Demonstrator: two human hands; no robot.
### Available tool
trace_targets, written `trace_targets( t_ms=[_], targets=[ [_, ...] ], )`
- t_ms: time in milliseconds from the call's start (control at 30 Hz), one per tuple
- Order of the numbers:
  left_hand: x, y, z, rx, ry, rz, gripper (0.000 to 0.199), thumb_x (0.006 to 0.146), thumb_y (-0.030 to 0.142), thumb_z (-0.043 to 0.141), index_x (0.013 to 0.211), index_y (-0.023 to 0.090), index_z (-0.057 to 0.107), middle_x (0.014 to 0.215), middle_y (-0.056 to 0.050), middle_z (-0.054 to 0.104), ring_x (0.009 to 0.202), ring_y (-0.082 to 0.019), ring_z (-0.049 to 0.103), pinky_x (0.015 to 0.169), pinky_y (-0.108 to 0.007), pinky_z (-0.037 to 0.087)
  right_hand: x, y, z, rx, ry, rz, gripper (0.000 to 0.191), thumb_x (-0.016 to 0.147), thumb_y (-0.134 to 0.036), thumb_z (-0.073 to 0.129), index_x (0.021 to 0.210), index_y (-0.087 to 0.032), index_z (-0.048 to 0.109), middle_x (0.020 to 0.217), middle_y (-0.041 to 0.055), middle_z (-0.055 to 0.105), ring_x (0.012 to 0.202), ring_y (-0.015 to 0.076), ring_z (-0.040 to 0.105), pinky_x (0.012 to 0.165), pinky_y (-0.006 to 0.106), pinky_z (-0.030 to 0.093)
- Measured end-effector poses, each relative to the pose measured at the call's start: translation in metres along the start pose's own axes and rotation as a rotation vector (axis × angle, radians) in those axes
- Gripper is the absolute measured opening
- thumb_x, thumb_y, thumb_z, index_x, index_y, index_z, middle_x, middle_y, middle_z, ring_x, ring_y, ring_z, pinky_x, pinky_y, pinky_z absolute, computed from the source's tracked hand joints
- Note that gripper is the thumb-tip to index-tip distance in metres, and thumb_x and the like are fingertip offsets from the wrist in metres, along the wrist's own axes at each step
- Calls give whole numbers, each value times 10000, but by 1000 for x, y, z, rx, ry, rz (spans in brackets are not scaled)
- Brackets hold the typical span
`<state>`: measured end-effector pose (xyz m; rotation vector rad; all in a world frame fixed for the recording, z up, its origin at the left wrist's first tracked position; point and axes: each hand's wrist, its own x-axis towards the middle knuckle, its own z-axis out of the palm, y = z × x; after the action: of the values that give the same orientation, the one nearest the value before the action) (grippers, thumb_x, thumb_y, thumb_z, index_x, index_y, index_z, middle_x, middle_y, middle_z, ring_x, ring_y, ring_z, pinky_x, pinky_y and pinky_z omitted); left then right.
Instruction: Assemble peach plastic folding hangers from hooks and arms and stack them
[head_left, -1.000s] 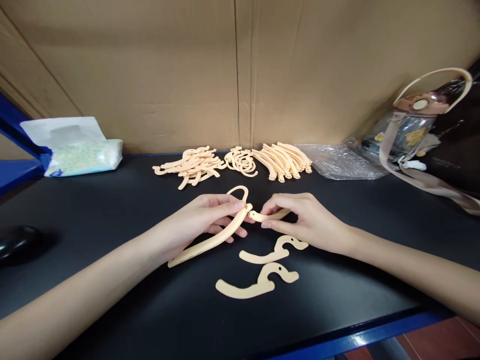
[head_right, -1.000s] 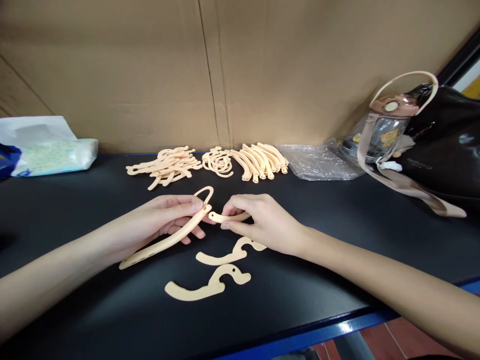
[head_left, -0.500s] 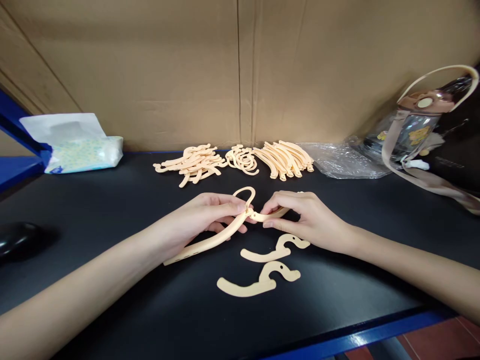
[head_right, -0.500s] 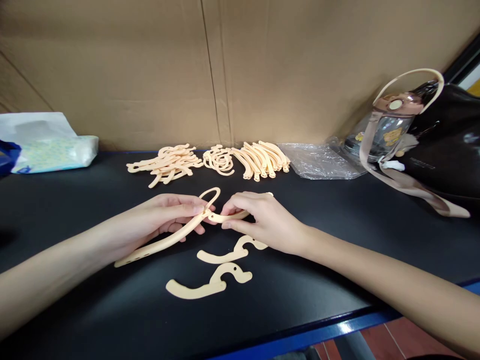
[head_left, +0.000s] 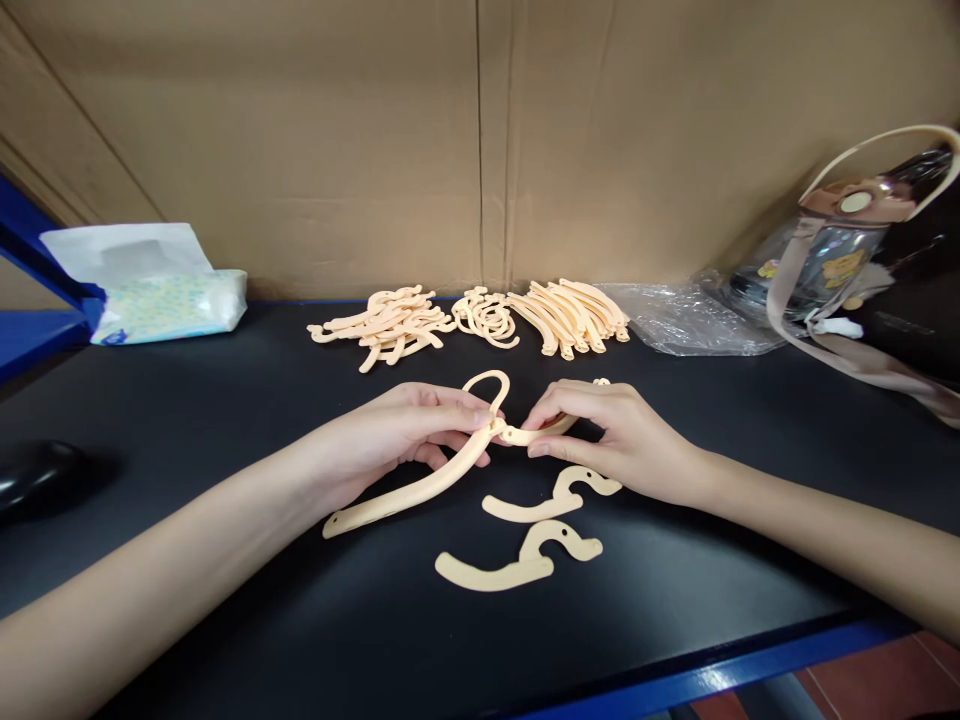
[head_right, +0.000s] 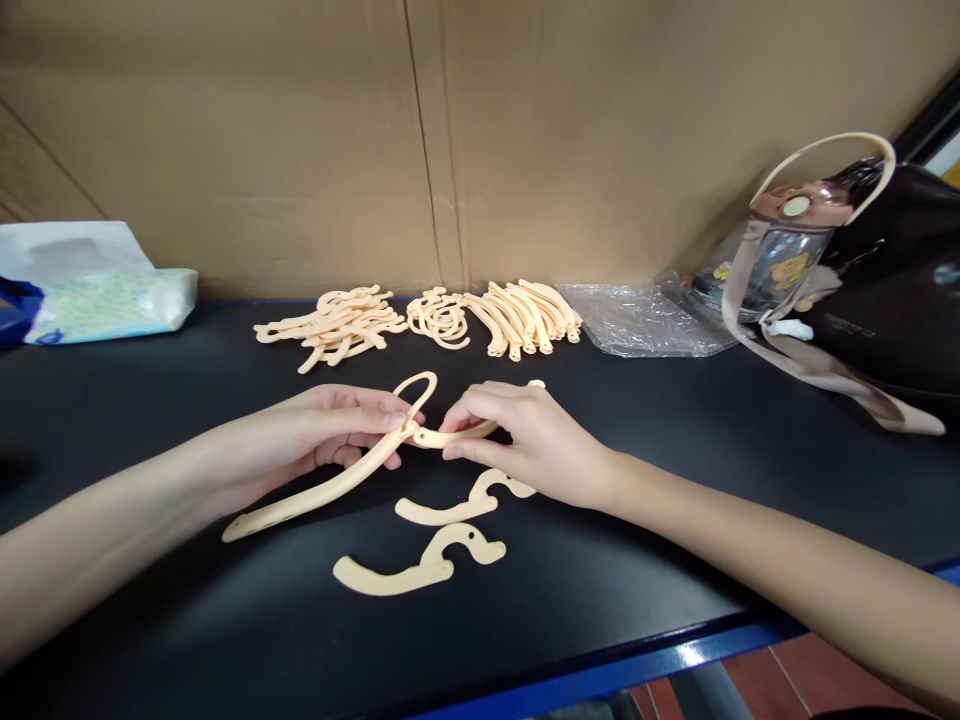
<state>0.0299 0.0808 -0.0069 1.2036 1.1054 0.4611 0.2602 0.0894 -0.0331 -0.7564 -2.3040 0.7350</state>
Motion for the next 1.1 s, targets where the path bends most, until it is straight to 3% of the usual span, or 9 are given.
trace_targets(
  t_ms=[467, 567, 633, 733, 933, 1100],
  targets=[
    [0, 0, 1, 1, 64, 24, 191, 744, 363, 717, 794, 181, 689, 795, -36, 714, 707, -127, 630, 544, -166, 441, -3, -1, 3, 33, -21, 58, 93, 878, -283, 627, 877, -190, 635, 874, 5, 651, 798, 125, 647, 709, 229, 521],
    [0, -3, 13, 47, 89, 33, 161, 720, 316, 722, 765, 168, 675, 818, -37, 724, 698, -129, 623, 536, -172, 424, 0, -2, 2, 90, 73, 97, 113, 887, -303, 609, 898, -192, 624, 866, 2, 657, 797, 127, 646, 712, 233, 531],
    [-1, -5, 25, 81, 39, 8, 143, 712, 283, 720, 753, 155, 669, 756, -25, 715, 630, -110, 590, 535, -178, 423, 3, -3, 0, 122, 152, 104, 110, 878, -298, 621, 902, -191, 614, 863, -4, 657, 800, 125, 647, 733, 237, 537],
    [-4, -6, 35, 85, -35, -22, 135, 750, 280, 687, 790, 153, 665, 706, -4, 692, 609, -105, 584, 550, -186, 442, 3, -5, -2, 76, 160, 63, 104, 870, -283, 632, 890, -184, 610, 865, -3, 648, 788, 124, 650, 739, 237, 534],
    [-3, -4, 20, 58, 149, 65, 186, 821, 355, 626, 863, 180, 670, 922, -20, 715, 808, -140, 653, 658, -205, 488, -1, -4, -5, -117, 136, 11, 126, 870, -304, 638, 883, -185, 600, 852, 2, 635, 764, 122, 606, 705, 245, 484],
    [-1, -8, 14, 26, 157, 81, 249, 808, 422, 659, 936, 214, 707, 921, -19, 713, 855, -152, 648, 749, -237, 508, 2, -3, -2, -93, 29, 94, 94, 859, -259, 647, 844, -186, 590, 831, -23, 626, 741, 98, 577, 662, 218, 467]
  ],
)
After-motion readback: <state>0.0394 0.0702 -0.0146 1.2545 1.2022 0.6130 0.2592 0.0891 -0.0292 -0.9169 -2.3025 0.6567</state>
